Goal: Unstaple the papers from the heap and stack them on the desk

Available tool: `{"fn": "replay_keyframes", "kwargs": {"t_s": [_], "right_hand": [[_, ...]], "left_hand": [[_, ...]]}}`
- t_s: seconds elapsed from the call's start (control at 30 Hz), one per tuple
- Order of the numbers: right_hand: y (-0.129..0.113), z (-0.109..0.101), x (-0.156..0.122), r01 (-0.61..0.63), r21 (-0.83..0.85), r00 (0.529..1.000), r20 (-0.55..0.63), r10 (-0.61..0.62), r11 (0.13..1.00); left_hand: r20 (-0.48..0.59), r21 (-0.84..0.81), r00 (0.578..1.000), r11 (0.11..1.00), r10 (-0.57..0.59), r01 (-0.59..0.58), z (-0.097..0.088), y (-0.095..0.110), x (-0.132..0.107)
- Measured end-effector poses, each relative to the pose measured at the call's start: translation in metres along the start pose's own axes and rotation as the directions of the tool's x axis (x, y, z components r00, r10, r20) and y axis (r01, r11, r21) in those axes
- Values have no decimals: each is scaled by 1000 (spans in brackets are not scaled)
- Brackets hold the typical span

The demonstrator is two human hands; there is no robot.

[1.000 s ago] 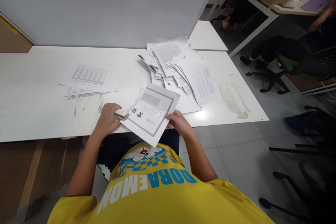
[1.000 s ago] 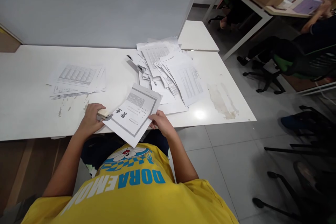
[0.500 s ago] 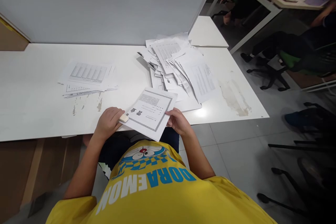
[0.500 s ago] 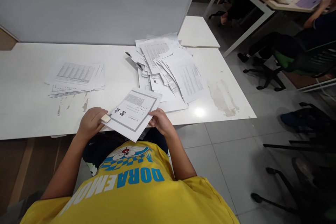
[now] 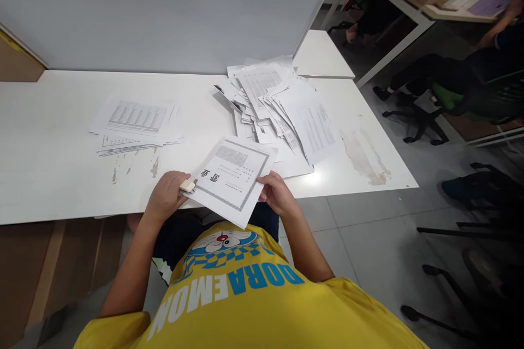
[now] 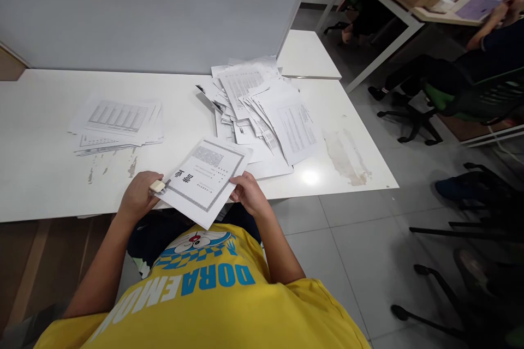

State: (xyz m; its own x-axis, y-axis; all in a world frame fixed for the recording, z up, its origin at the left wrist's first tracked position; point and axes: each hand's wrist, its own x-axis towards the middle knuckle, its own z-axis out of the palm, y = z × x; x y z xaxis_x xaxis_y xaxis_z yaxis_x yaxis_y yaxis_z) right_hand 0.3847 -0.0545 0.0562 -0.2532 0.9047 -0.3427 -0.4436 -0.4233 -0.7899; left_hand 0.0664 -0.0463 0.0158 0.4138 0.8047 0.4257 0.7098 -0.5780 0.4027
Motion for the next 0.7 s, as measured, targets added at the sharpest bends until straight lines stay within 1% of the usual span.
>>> {"fn": "replay_keyframes", "kwargs": {"t_s": [0.07,0.13,0.23,0.3,0.33,0.4,0.43,0.47,0.5,0.53,0.57,0.6,0.63,0.7], "right_hand": [[-3,4,-3,12,-11,1000,-16,-13,1000],[-5,7,-5,18,-25,1000,-20,-19,1000],[-6,7,-8,25,-42,999,-18,-26,999],[-7,2,-9,36,-59,999,-31,-38,998],[-8,-1,-8,65,-61,996,-61,-68,996],[-13,-5,-1,175,-50,971,-159,-180,983],[-17,-4,4,249,-39,945,-210,-252,968],[-21,1,12,322,-27,915,-246,-319,946],[-24,9,22,383,-15,891,-258,-374,924],[-26,21,34,424,-3,878,-245,-412,906],[-27,36,48,446,12,876,-212,-433,895],[-25,55,63,449,31,883,-172,-437,893],[-20,76,79,417,48,906,-108,-410,908],[-3,121,110,299,72,954,8,-300,952]], "left_hand": [[-49,12,999,1000,4,-3,1,-1,-1],[-84,46,996,998,36,-32,3,-2,-2],[-124,107,980,984,154,-141,5,-2,-2],[-148,146,968,973,202,-181,7,-3,-3],[-169,169,964,970,204,-176,8,-4,-5],[-280,214,942,969,185,-127,9,-7,-10],[-359,231,917,968,176,-96,10,-9,-14],[-439,242,882,968,171,-67,11,-11,-18],[-507,247,845,968,168,-44,13,-14,-22],[-556,248,814,968,166,-28,14,-17,-26],[-582,250,797,968,162,-14,16,-19,-30],[-587,253,794,967,157,-4,19,-21,-33],[-582,255,800,967,147,9,21,-23,-36],[-545,257,831,966,111,40,25,-27,-42]]}}
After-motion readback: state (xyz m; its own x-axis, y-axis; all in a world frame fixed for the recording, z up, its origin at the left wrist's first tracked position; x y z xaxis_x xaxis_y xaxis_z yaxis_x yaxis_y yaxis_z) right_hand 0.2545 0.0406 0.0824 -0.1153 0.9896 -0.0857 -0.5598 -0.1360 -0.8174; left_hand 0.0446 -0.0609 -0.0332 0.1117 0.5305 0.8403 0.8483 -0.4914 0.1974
